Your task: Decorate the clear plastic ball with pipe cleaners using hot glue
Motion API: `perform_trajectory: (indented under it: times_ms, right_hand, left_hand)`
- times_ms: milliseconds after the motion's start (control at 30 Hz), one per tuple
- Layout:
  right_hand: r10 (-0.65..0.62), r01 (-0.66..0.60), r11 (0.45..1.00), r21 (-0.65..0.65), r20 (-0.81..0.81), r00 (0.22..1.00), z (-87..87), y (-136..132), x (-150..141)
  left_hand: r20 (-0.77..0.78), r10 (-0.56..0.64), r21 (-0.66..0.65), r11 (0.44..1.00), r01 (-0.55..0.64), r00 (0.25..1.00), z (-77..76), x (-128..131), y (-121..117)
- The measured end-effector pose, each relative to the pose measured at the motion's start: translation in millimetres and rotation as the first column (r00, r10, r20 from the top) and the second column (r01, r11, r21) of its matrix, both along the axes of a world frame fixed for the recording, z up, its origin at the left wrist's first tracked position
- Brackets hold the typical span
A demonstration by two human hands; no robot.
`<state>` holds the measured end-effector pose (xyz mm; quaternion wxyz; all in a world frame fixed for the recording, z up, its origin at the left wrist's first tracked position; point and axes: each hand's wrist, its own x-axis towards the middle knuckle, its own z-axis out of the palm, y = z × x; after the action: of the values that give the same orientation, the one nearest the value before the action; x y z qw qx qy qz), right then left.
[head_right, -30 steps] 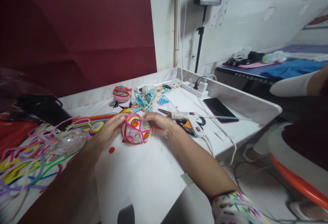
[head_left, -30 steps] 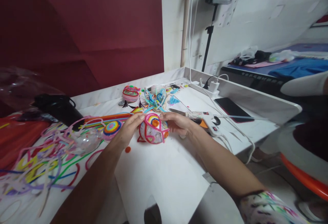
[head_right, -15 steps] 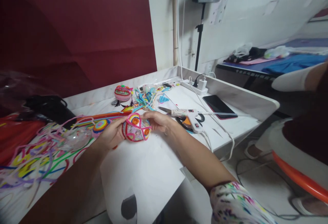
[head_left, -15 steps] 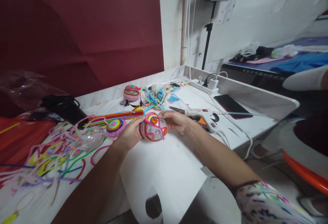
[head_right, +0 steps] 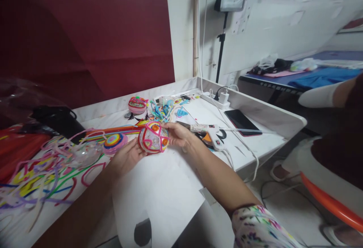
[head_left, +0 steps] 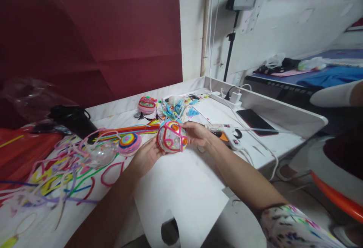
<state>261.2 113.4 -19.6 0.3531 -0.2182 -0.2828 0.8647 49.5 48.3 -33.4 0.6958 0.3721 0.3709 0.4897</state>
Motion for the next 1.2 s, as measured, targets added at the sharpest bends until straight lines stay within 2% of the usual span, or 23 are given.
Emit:
perform_trajectory:
  times_ms: [200, 433, 600, 767, 1200]
  right_hand:
    - [0.026, -0.026, 0.999, -0.023, -0.005, 1.0, -1.1, -0.8, -3.5]
    - [0.068, -0.069, 0.997, -0.032, -0.036, 0.997, -7.4, -0.3, -7.6]
    - [0.063, -0.065, 0.997, -0.05, -0.047, 0.997, -7.0, 0.4, -7.5]
    - [0.044, -0.049, 0.996, -0.07, -0.064, 0.997, -6.1, 0.1, -7.3]
    - [0.058, -0.062, 0.996, -0.07, -0.064, 0.996, -4.8, -1.7, -8.8]
  left_hand:
    - [0.004, 0.044, 0.057, 0.997, -0.044, 0.999, -2.7, -0.3, -5.0]
    - [0.029, 0.047, 0.037, 0.998, -0.048, 0.998, -5.7, -0.5, -5.1]
    - [-0.036, 0.1, 0.016, 0.995, -0.099, 0.994, -8.1, -0.3, -3.7]
    - [-0.034, 0.073, 0.063, 0.996, -0.071, 0.997, -6.6, 2.0, -5.7]
    - [0.029, 0.041, 0.059, 0.997, -0.043, 0.999, -8.0, 2.7, -6.3]
